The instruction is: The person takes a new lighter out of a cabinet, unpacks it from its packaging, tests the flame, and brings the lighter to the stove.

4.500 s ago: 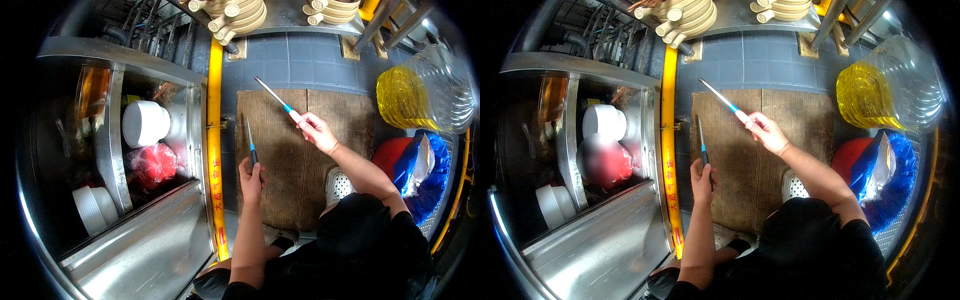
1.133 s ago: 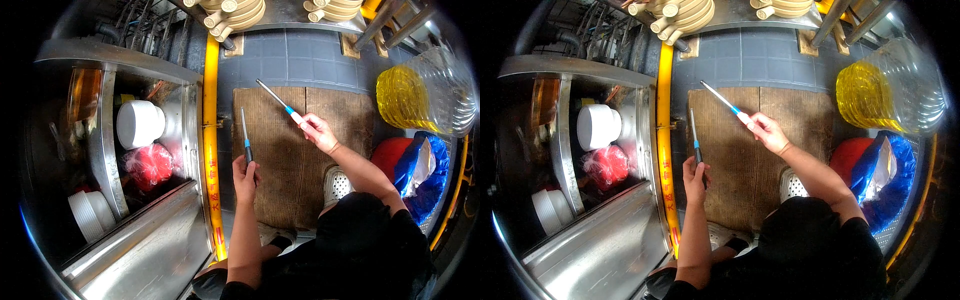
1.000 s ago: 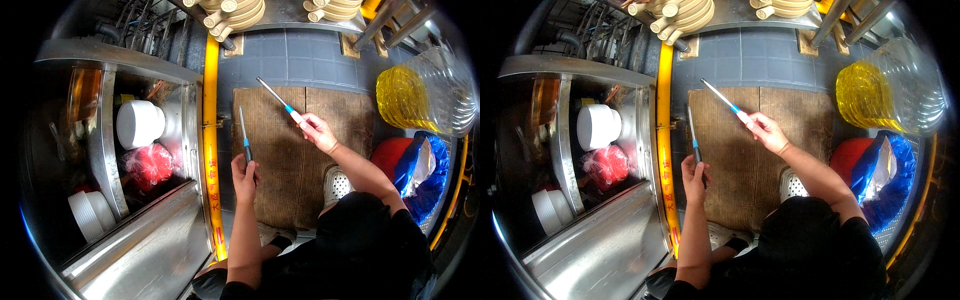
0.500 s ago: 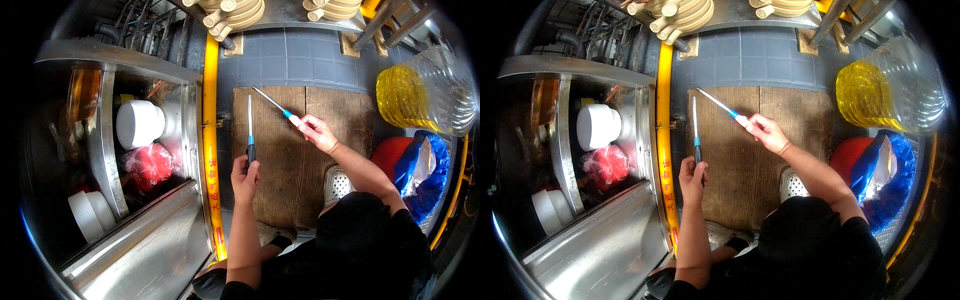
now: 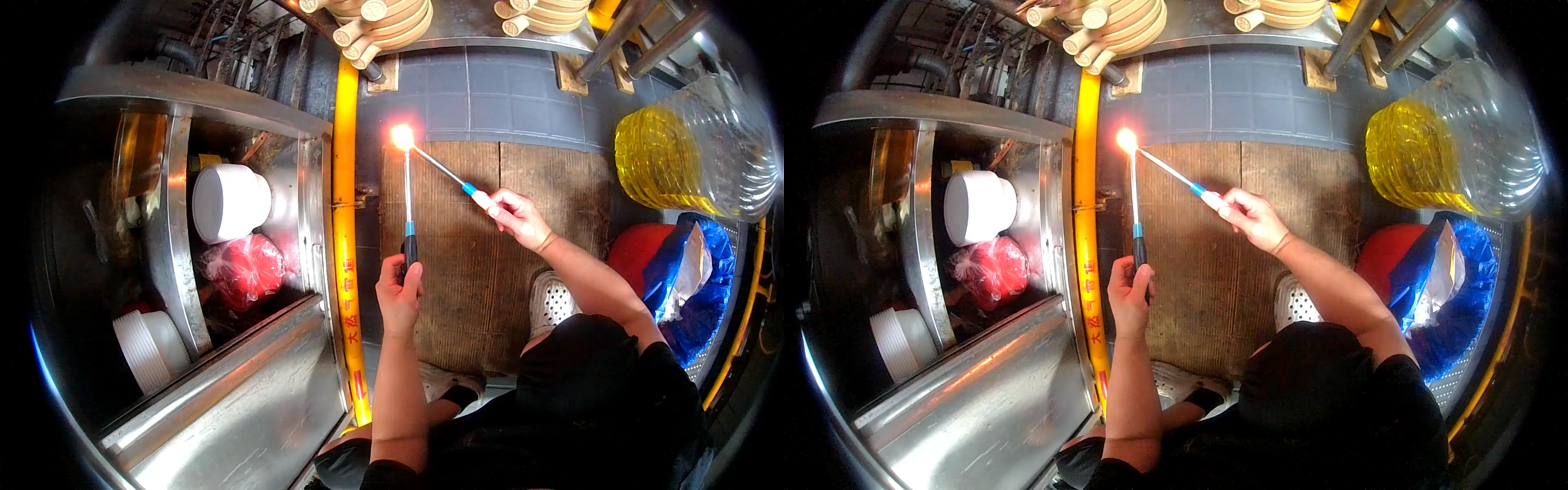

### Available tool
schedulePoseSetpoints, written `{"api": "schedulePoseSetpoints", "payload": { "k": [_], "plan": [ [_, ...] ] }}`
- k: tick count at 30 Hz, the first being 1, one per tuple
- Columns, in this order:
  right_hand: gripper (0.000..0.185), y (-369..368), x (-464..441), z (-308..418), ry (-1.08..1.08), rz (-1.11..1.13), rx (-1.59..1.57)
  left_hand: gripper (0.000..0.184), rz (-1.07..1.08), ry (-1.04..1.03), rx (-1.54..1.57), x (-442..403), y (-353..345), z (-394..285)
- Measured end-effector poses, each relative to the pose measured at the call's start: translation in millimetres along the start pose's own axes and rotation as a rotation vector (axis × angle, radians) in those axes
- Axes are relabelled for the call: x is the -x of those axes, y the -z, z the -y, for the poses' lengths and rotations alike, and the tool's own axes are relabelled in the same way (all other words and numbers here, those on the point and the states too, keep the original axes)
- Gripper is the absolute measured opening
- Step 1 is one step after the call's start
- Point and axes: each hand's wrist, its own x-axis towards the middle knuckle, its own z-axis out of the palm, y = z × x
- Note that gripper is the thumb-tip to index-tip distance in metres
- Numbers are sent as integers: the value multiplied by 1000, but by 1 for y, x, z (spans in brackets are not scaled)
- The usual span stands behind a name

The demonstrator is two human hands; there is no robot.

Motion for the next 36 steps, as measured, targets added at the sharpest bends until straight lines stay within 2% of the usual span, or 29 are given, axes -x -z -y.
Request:
{"api": "schedulePoseSetpoints", "payload": {
  "k": [8, 11, 18, 30, 33, 36],
  "plan": [
    [17, 0, 0, 1, -1, 1, -38, 11, -13, 8, 4, 0, 1, 0],
    [22, -6, -4, 5, -46, -43, -311, 11, -22, 22, 11, 1, 0, -2],
    [31, 2, -9, 11, -168, -47, -561, 12, -39, 26, -14, 2, -1, -2],
    [28, 2, -10, 15, -195, -69, -663, 15, -42, -5, 14, 0, -1, 1],
    [29, -1, -13, 11, -273, -201, -310, 34, -107, 18, -48, 1, -7, -5],
    [52, 2, -14, -10, -183, -261, 360, 63, -135, -194, -228, -3, -13, 0]
  ]
}}
